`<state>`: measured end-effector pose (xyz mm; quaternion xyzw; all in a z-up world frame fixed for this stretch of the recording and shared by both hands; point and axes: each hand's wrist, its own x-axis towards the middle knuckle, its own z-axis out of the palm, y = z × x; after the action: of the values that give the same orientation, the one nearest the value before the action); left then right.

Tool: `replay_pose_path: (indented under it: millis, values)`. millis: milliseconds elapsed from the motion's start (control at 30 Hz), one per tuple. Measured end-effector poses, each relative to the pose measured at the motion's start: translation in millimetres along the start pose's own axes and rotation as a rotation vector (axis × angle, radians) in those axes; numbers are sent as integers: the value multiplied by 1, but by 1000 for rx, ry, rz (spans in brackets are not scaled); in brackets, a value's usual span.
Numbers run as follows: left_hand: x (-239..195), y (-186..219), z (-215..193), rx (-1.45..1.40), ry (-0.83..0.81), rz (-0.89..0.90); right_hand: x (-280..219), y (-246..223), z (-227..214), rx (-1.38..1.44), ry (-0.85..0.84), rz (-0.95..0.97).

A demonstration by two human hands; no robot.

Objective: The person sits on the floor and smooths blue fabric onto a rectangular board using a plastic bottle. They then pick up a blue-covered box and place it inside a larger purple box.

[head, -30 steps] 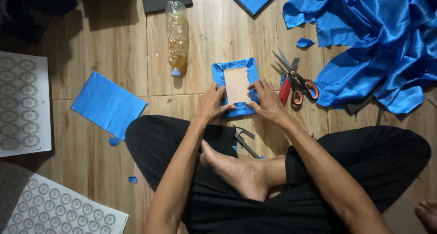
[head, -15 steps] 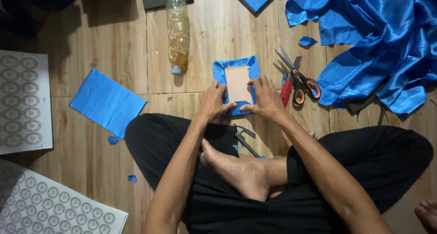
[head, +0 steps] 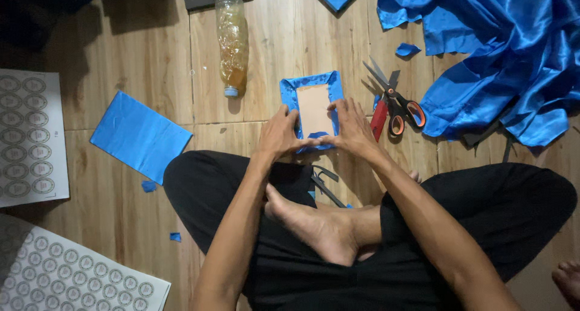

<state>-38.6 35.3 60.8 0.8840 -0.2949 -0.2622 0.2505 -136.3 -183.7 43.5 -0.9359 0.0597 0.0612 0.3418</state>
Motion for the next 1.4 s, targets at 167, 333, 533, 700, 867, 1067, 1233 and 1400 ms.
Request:
replay_pose_path:
  millis: [167,333,533,700,867,1067,1233,1400]
  values:
    - [6,-8,8,43,2,17,1,4,-2,33,33,-47]
    - [5,-9,9,27,-8,6,3,8,-3,103,28,-63]
    - [7,-8,10,-5,18,-21,5,10,-2,112,17,-38]
    - [4,-7,9,-22,12,-44,4,10,-2,116,26,-25]
    - [4,-6,8,-60,24,-42,3,8,-4,126,38,-37]
    - [5,-6,9,-67,25,-51,6,7,-5,131,30,-39]
    - [6,-7,8,-63,34,-56,7,6,-5,122,35,-43]
    - [6,-6,7,-60,26,-54,8,8,-4,124,48,-52]
